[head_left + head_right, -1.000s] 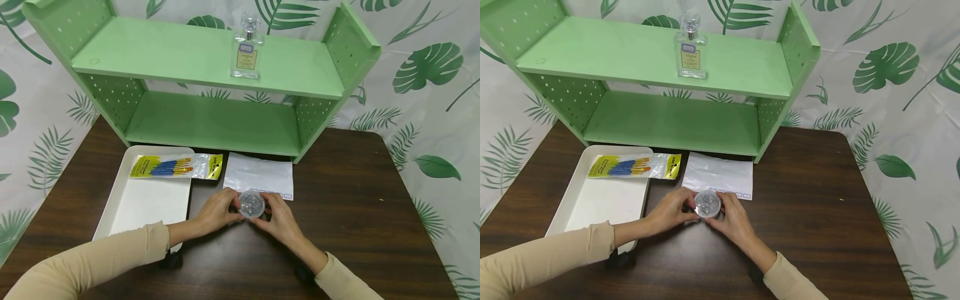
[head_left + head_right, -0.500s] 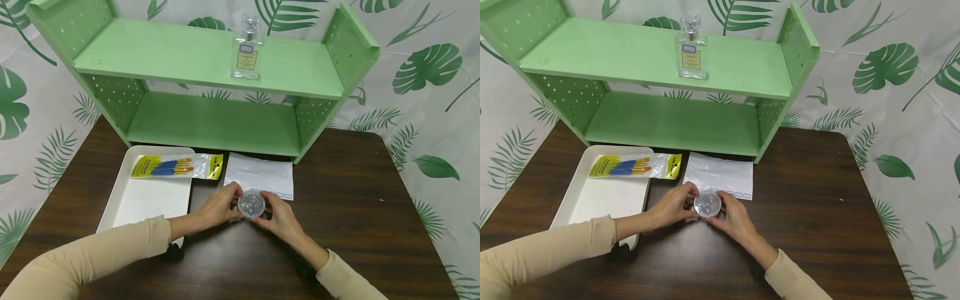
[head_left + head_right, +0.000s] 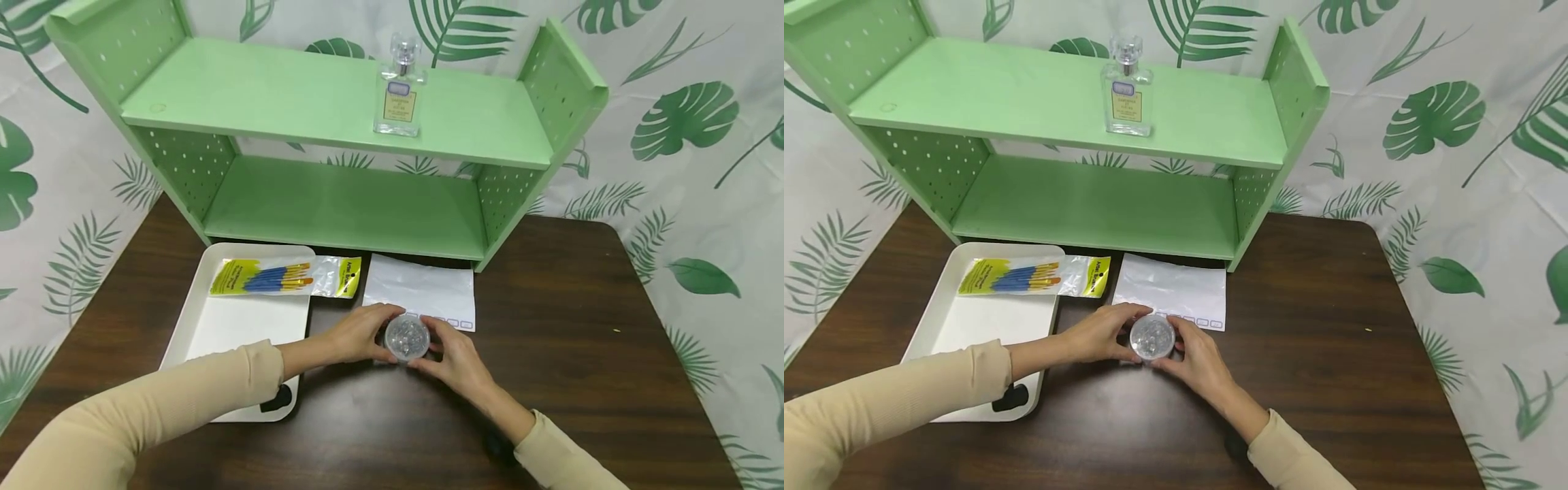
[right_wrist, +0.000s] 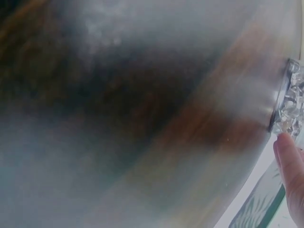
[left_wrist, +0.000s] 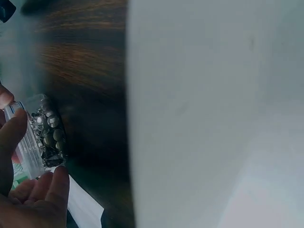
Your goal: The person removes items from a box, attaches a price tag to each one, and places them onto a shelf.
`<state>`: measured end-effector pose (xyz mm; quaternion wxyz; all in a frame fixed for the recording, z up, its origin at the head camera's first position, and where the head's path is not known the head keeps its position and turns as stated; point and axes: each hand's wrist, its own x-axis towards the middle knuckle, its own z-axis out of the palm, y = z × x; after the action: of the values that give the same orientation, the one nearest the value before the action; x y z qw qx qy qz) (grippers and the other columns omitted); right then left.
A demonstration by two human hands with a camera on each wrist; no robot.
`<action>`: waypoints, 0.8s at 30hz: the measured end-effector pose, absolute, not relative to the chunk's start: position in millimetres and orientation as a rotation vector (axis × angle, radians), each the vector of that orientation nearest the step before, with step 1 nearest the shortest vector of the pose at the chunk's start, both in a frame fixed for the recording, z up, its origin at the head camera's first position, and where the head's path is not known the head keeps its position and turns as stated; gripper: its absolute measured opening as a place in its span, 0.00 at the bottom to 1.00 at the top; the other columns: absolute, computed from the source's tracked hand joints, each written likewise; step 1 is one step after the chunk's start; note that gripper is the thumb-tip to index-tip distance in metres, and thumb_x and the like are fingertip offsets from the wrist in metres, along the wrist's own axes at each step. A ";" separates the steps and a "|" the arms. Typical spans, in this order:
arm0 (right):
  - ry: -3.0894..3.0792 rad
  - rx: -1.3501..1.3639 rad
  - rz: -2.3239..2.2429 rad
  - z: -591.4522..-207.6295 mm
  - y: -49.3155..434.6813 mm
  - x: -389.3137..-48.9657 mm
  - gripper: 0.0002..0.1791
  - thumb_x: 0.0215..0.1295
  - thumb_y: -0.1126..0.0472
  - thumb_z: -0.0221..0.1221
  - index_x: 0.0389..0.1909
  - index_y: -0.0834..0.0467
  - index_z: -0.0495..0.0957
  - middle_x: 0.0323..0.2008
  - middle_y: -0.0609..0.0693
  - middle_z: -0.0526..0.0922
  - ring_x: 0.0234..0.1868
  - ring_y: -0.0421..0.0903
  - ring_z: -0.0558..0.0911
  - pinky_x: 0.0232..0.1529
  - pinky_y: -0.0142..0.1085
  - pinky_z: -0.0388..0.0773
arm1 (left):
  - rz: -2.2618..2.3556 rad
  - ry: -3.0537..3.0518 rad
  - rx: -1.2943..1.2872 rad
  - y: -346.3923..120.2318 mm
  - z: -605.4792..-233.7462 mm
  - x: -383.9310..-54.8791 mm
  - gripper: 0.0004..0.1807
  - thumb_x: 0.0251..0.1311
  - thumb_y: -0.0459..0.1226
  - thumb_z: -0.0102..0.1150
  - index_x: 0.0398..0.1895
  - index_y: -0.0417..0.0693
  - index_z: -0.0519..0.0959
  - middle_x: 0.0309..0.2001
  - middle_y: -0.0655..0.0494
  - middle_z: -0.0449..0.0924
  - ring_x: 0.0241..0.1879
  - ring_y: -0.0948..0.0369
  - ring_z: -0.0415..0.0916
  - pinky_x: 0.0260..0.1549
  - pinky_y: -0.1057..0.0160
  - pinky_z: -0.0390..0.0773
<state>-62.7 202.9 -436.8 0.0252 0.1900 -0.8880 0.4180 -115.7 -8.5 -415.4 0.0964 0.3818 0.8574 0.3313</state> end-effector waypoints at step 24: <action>-1.709 -0.040 1.653 -340.6 263.6 -143.3 0.16 0.54 0.77 0.61 0.45 0.69 0.75 0.35 0.51 0.76 0.38 0.41 0.77 0.38 0.25 0.76 | 1.126 2.393 1.087 -9.3 -420.4 -118.7 0.38 0.36 0.38 0.77 0.55 0.37 0.71 0.48 0.47 0.80 0.45 0.54 0.79 0.47 0.61 0.77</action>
<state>-143.3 263.6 -340.6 0.3725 -0.0155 -0.6669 0.6452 -118.7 -9.3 -420.4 0.1407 0.3766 0.8285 0.3899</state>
